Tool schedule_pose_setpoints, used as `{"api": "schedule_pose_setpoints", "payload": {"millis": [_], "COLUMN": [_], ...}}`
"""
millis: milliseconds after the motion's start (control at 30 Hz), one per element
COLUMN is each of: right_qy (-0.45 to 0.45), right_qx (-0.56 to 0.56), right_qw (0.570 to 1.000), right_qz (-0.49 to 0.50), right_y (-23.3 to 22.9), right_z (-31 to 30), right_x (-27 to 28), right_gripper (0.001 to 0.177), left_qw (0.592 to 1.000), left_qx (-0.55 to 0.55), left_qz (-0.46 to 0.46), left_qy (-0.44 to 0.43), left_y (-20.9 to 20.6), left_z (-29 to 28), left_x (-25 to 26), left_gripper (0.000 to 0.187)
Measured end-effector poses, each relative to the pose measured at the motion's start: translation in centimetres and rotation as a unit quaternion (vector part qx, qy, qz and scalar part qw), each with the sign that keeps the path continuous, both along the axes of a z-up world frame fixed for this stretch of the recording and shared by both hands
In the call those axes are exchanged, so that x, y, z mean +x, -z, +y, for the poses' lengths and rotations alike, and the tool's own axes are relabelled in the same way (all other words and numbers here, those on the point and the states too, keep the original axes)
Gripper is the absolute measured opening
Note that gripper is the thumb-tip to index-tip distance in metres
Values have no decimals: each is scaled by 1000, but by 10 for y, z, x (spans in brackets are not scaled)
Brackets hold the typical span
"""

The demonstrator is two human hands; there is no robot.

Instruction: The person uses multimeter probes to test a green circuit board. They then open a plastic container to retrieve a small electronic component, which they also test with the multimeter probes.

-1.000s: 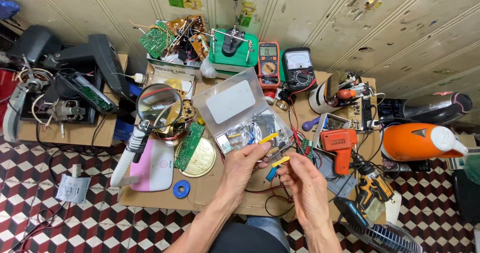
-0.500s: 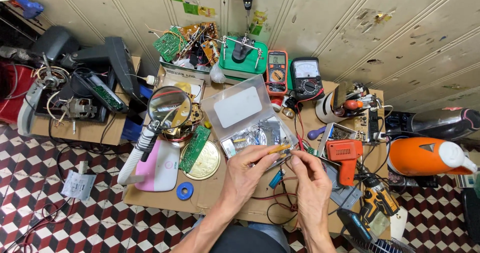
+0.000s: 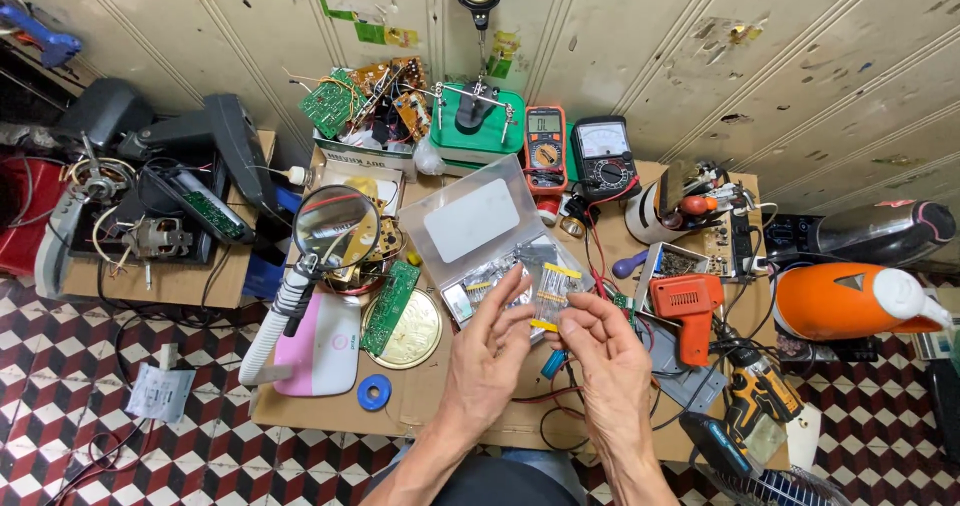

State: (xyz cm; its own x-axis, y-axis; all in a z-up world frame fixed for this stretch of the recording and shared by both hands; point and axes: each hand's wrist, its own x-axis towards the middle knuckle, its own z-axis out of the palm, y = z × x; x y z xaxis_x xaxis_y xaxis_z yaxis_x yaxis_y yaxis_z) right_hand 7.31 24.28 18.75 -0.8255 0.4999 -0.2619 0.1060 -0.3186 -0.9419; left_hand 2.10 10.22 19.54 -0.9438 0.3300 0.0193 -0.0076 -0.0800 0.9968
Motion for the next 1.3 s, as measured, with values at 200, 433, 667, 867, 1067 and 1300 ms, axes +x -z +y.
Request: {"api": "schedule_pose_setpoints", "payload": {"millis": [200, 433, 667, 867, 1067, 1300], "right_qy": [-8, -6, -10, -13, -9, -13], "right_qx": [36, 35, 37, 39, 35, 25], "right_qw": [999, 998, 998, 998, 998, 998], "right_qz": [-11, -43, -42, -40, -51, -63], "right_y": [-1, 1, 2, 6, 9, 3], "right_z": [-6, -7, -6, -3, -1, -1], "right_x": [2, 4, 4, 6, 7, 4], "right_gripper": [37, 37, 37, 36, 31, 25], "left_qw": [968, 967, 969, 969, 971, 966], "left_qx": [140, 115, 115, 110, 88, 94], "left_qz": [-206, -227, -219, -222, -220, -240], "left_qy": [16, 9, 6, 10, 20, 27], "left_y": [20, 20, 22, 22, 25, 23], "left_z": [-2, -4, -4, -4, -4, -6], "left_x": [-6, -4, -4, -2, -1, 0], "left_gripper": [45, 43, 43, 42, 41, 42]}}
